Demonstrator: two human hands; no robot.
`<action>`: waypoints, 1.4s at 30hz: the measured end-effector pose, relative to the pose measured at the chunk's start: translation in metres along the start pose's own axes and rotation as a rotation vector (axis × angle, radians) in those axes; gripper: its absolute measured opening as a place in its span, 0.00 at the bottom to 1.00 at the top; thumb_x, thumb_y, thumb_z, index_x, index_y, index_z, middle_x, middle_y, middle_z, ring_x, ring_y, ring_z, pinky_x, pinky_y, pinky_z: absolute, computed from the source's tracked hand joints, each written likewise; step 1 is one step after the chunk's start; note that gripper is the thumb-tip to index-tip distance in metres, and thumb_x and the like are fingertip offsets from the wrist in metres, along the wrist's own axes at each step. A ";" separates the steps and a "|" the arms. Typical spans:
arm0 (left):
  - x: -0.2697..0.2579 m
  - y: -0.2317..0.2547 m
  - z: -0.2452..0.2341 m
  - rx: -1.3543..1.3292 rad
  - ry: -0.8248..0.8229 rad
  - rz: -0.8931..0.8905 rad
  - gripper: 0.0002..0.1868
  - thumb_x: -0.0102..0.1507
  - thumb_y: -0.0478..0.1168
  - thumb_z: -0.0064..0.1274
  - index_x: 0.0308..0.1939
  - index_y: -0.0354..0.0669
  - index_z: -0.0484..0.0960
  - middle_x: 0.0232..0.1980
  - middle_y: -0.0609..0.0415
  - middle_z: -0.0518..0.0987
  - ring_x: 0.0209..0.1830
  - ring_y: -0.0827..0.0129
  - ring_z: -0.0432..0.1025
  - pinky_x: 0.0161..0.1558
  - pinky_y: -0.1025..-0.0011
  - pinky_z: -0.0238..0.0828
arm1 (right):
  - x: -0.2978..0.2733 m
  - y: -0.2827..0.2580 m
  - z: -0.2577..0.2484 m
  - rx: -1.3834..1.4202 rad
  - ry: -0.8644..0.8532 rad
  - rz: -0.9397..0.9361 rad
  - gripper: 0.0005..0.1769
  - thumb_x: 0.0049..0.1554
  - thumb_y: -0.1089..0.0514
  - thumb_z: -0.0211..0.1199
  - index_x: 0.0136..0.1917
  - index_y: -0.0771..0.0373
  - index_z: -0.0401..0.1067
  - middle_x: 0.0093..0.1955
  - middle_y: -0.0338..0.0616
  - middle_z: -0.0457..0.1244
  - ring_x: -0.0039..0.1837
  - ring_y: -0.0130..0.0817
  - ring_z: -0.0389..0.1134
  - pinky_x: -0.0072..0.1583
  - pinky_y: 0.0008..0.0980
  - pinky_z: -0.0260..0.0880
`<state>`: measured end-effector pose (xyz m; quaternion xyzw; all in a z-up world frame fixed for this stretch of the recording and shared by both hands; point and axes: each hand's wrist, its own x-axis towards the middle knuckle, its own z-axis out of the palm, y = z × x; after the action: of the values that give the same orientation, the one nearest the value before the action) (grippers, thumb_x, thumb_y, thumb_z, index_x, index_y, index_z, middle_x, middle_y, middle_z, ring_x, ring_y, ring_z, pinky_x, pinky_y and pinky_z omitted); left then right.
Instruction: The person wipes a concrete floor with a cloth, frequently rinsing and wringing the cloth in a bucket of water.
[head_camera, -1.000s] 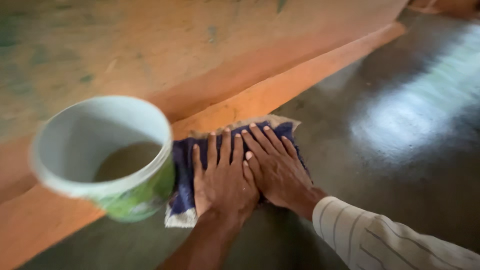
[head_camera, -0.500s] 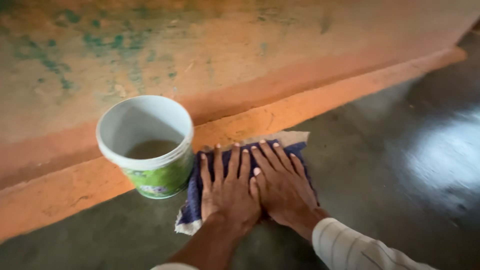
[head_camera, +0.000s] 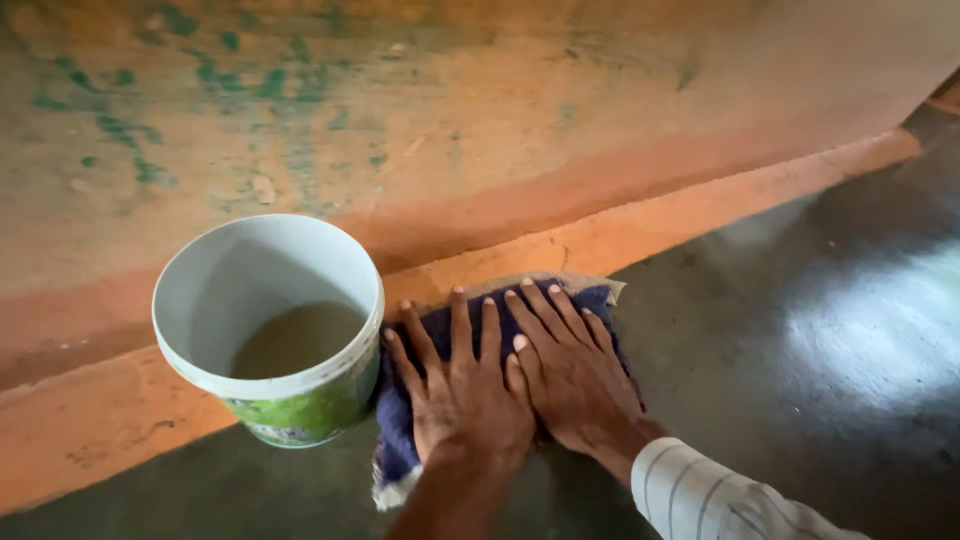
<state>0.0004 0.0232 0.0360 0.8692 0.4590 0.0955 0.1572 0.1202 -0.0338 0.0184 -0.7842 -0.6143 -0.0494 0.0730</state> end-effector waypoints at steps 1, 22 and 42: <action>-0.003 -0.005 0.000 -0.007 0.002 -0.003 0.39 0.64 0.55 0.32 0.80 0.58 0.46 0.84 0.55 0.34 0.80 0.31 0.22 0.70 0.39 0.09 | 0.000 -0.005 0.000 0.017 0.001 -0.028 0.33 0.64 0.48 0.41 0.80 0.56 0.49 0.84 0.44 0.41 0.83 0.46 0.38 0.75 0.51 0.36; -0.087 -0.187 -0.034 -0.043 0.654 -0.230 0.36 0.58 0.53 0.41 0.71 0.52 0.67 0.79 0.45 0.54 0.79 0.30 0.40 0.70 0.33 0.28 | 0.023 -0.207 0.010 0.113 -0.011 -0.346 0.31 0.66 0.48 0.37 0.80 0.58 0.52 0.84 0.48 0.43 0.84 0.48 0.38 0.75 0.52 0.35; -0.167 -0.332 -0.077 -0.047 0.617 -0.045 0.38 0.57 0.53 0.46 0.70 0.43 0.66 0.77 0.43 0.55 0.77 0.42 0.44 0.69 0.33 0.29 | 0.012 -0.362 0.018 0.063 -0.012 -0.407 0.31 0.66 0.49 0.38 0.79 0.59 0.51 0.84 0.48 0.43 0.83 0.48 0.38 0.74 0.52 0.35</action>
<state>-0.3723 0.0755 -0.0154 0.7849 0.5020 0.3617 0.0327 -0.2280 0.0660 0.0219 -0.6413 -0.7619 -0.0390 0.0823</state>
